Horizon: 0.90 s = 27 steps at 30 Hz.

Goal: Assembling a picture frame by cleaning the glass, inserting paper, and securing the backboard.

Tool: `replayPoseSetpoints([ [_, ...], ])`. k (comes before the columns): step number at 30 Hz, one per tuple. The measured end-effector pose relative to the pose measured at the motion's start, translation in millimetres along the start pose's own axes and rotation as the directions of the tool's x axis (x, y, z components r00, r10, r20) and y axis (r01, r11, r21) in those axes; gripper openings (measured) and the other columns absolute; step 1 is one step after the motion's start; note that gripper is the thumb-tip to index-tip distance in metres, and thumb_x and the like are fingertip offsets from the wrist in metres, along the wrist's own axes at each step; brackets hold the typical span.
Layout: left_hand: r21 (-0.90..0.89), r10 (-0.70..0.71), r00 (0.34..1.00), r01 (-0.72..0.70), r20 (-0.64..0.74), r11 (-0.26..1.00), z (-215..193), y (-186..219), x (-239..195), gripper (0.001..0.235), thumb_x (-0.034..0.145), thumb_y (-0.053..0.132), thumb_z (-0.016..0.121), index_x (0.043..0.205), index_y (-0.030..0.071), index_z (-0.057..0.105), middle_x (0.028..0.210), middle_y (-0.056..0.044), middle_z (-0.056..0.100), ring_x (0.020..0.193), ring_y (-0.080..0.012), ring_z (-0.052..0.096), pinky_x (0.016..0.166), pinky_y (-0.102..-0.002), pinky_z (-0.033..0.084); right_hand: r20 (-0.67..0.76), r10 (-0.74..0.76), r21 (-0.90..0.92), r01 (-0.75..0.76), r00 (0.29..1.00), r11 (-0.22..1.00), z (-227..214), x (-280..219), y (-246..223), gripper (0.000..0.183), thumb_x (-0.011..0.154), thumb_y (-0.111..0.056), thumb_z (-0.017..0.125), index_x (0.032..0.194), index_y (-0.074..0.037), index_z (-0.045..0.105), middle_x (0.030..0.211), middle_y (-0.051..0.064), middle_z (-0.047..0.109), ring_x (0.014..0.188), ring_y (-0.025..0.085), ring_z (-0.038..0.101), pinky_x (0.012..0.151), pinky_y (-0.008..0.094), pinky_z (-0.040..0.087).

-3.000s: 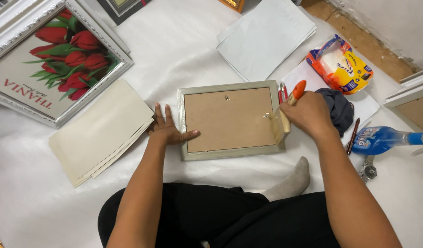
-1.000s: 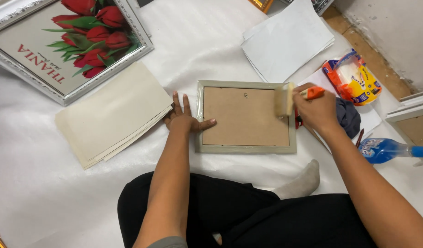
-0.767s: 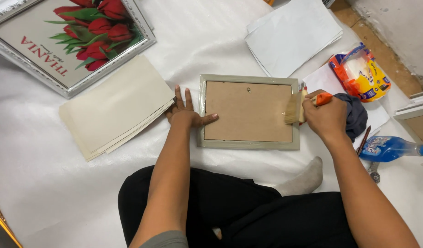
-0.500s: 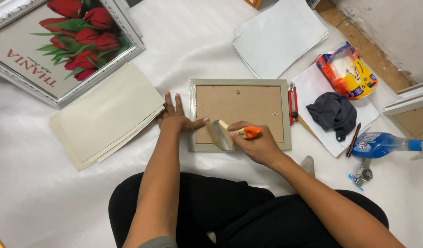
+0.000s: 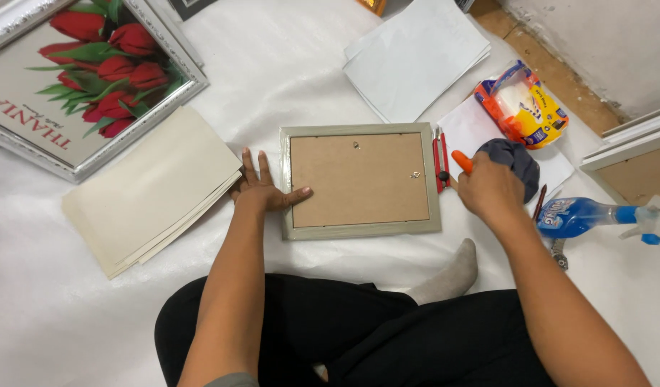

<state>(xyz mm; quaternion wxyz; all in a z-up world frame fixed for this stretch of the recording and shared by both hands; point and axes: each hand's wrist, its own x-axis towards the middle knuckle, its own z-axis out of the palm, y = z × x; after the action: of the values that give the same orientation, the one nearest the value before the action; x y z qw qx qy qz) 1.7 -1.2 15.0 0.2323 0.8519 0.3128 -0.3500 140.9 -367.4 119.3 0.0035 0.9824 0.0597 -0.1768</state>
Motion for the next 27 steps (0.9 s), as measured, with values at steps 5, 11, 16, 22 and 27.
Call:
replayPoseSetpoints([
  [5,0.011,-0.004,1.000,0.004,-0.008,1.000,4,-2,3,0.150,0.058,0.104,0.050,0.164,0.021,-0.017,0.168,-0.007,-0.030,0.157,-0.0359,0.015,0.123,-0.057,0.021,0.257,0.193,0.020,-0.204,0.947,0.979,90,67,47,0.064,0.093,-0.030,0.049,0.148,0.003,0.041,0.133,0.033,0.064,0.129,0.050,0.058,0.100,0.067,0.042],
  [11,0.035,-0.005,0.999,0.006,-0.044,0.999,6,-2,4,0.149,0.059,0.105,0.049,0.164,0.021,-0.016,0.168,-0.008,-0.028,0.157,-0.0361,0.012,0.124,-0.054,0.022,0.311,0.251,-0.022,-0.257,0.917,0.966,101,82,63,0.073,0.089,-0.028,0.058,0.151,0.005,0.039,0.139,0.032,0.062,0.132,0.048,0.056,0.100,0.070,0.042],
  [16,0.042,-0.020,0.999,0.021,-0.042,0.999,6,0,4,0.147,0.060,0.105,0.048,0.164,0.022,-0.016,0.168,-0.007,-0.029,0.157,-0.0351,0.012,0.123,-0.056,0.022,0.118,0.111,0.019,-0.114,0.987,0.993,52,48,20,0.066,0.094,-0.040,0.062,0.143,0.004,0.052,0.139,0.032,0.057,0.133,0.049,0.052,0.102,0.064,0.043],
  [22,0.027,-0.027,0.998,0.028,-0.054,0.999,6,0,4,0.146,0.061,0.103,0.051,0.164,0.023,-0.015,0.168,-0.005,-0.028,0.157,-0.0343,0.013,0.122,-0.057,0.023,0.037,-0.170,0.387,0.143,0.985,0.911,77,51,2,0.038,0.087,-0.021,0.064,0.121,-0.010,0.075,0.116,0.021,0.075,0.116,0.042,0.067,0.094,0.053,0.055],
  [27,-0.023,-0.012,0.998,0.011,-0.056,1.000,10,-2,7,0.146,0.061,0.101,0.054,0.164,0.023,-0.013,0.169,-0.005,-0.026,0.157,-0.0352,0.013,0.122,-0.060,0.023,0.075,-0.149,0.314,0.118,0.986,0.942,63,42,-1,0.048,0.087,-0.018,0.063,0.134,-0.008,0.070,0.123,0.028,0.061,0.119,0.046,0.064,0.094,0.054,0.055],
])
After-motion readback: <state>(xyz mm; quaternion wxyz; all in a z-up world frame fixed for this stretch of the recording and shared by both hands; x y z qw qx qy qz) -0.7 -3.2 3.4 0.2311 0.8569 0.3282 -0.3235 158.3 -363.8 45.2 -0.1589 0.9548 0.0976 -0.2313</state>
